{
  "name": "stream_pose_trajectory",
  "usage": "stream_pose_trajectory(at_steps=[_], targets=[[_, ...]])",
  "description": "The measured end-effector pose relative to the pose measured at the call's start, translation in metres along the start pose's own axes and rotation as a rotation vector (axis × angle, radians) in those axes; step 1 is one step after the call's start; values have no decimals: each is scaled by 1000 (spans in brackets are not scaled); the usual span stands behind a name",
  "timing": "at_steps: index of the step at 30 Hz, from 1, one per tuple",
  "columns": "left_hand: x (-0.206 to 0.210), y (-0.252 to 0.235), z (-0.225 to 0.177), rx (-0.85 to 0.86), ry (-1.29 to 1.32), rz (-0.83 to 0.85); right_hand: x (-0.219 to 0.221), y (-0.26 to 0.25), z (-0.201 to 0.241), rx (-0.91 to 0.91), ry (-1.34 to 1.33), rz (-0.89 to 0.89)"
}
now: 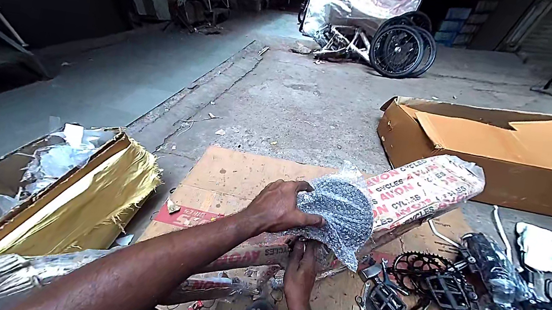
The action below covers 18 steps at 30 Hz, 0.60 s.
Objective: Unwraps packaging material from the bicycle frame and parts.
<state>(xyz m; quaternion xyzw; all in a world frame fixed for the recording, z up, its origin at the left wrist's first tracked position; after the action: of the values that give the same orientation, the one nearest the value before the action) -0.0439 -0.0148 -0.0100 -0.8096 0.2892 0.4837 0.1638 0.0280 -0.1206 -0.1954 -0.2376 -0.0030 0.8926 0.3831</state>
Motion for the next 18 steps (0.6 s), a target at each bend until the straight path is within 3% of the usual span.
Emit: stream_pose_trajectory(at_steps=[4, 5, 8, 10, 14, 16, 18], targets=[[-1, -1, -1, 13, -25, -29, 15, 3, 21, 217, -208, -72], [-3, -2, 1, 18, -28, -37, 14, 4, 34, 351, -385, -51], [-2, 0, 1, 34, -5, -28, -3, -8, 92, 1021, -1027, -95], [-1, 5, -6, 42, 8, -19, -24, -10, 98, 1174, -1288, 11], [-3, 10, -7, 32, 9, -11, -27, 11, 68, 984, -1316, 47], [-7, 9, -1, 35, -4, -15, -9, 18, 46, 728, -1021, 41], [-6, 6, 0, 42, -10, -12, 0, 14, 14, 338, -523, 50]])
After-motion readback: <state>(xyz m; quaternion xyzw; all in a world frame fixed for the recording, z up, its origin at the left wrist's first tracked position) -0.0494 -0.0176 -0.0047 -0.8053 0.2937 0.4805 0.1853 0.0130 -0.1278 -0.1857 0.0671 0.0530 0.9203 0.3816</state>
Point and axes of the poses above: each hand's wrist, its own y-axis away from the middle knuckle, its own x-axis out of the palm, z = x × y, the point moved 1 cm from there along -y, towards the middle knuckle, and after that the axes turned 3 degrees about -z, right-handed, at the moved point
